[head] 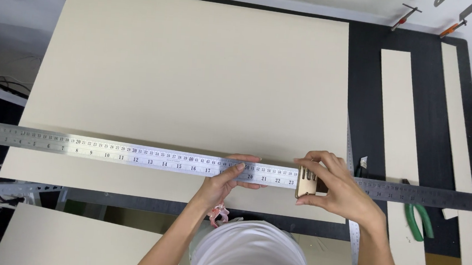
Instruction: Measuring and cutting a large board using a T-square ruler and a utility knife on a workbench.
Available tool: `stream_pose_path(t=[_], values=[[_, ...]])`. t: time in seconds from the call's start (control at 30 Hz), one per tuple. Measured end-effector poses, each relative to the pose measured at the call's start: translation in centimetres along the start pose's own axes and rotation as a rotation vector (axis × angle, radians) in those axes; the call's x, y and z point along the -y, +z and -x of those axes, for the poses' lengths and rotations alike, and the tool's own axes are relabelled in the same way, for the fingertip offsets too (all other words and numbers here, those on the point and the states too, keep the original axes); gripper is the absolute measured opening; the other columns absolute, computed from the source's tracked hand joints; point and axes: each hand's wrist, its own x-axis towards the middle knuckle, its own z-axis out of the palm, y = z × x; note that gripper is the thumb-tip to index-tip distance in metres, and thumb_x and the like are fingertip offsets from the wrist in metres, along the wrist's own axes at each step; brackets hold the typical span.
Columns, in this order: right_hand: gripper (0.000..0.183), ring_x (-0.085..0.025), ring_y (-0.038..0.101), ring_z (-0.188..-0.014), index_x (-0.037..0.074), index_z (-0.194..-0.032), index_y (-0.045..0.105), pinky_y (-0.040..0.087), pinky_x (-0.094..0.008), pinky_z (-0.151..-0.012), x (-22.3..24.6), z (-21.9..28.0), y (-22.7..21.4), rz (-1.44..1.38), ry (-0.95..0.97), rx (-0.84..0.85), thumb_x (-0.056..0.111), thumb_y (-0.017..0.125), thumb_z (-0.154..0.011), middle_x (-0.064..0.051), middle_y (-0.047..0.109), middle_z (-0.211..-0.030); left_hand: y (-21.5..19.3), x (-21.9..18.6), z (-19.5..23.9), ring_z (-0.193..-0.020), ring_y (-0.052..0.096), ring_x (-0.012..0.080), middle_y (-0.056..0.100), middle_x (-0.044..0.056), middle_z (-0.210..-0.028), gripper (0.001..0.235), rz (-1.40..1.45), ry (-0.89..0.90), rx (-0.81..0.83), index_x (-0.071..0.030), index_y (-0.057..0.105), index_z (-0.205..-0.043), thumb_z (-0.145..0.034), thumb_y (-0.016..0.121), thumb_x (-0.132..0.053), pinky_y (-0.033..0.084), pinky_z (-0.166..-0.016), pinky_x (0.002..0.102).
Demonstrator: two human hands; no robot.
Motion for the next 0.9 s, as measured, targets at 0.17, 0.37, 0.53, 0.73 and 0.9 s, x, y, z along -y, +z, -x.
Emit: stream_pose_path(t=[0.17,0.37,0.53,0.73,0.9], values=[[0.064,-0.045,0.065,-0.101,0.001,-0.11,0.075,0.049,-0.058,-0.093,-0.2,-0.6,0.1,-0.029,-0.019,0.02,0.013,0.098,-0.052,-0.021,0.067,-0.111,0.1,-0.6,0.1,-0.095,0.074,0.032,0.068,0.024,-0.113,0.04,-0.007,0.005,0.003,0.001,0.063,-0.125,-0.095,0.055,-0.024,0.068,-0.077,0.038],[0.059,-0.041,0.07,-0.089,0.002,-0.106,0.076,0.053,-0.054,-0.087,-0.7,0.0,-1.4,0.07,-0.085,-0.062,0.013,0.097,-0.051,-0.018,0.069,-0.114,-1.5,-1.1,-0.4,-0.092,0.075,0.0326,0.069,0.025,-0.111,0.043,0.02,0.021,-0.017,0.002,0.062,-0.124,-0.092,0.057,-0.026,0.068,-0.074,0.039],[0.063,-0.038,0.069,-0.088,0.004,-0.109,0.074,0.054,-0.048,-0.085,-4.1,1.5,-2.2,0.165,-0.117,-0.123,0.015,0.096,-0.051,-0.016,0.069,-0.119,-5.9,-0.3,0.0,-0.084,0.075,0.0337,0.07,0.024,-0.108,0.043,0.049,0.054,-0.192,0.005,0.064,-0.117,-0.085,0.06,-0.024,0.069,-0.062,0.043],[0.062,-0.039,0.068,-0.095,0.005,-0.112,0.073,0.054,-0.045,-0.086,-7.3,3.7,-3.6,0.177,-0.089,-0.195,0.016,0.095,-0.055,-0.017,0.068,-0.121,-13.9,-0.7,0.2,-0.067,0.075,0.0312,0.07,0.021,-0.087,0.039,0.152,0.199,-0.355,0.003,0.063,-0.113,-0.085,0.06,-0.023,0.066,-0.044,0.038],[0.064,-0.04,0.069,-0.09,-0.002,-0.11,0.074,0.055,-0.046,-0.085,-7.6,4.2,-4.5,0.146,-0.051,-0.234,0.01,0.097,-0.052,-0.022,0.07,-0.117,-16.1,0.0,-0.7,-0.066,0.074,0.0297,0.07,0.019,-0.083,0.037,0.17,0.292,-0.422,-0.006,0.065,-0.117,-0.086,0.058,-0.025,0.066,-0.045,0.037]])
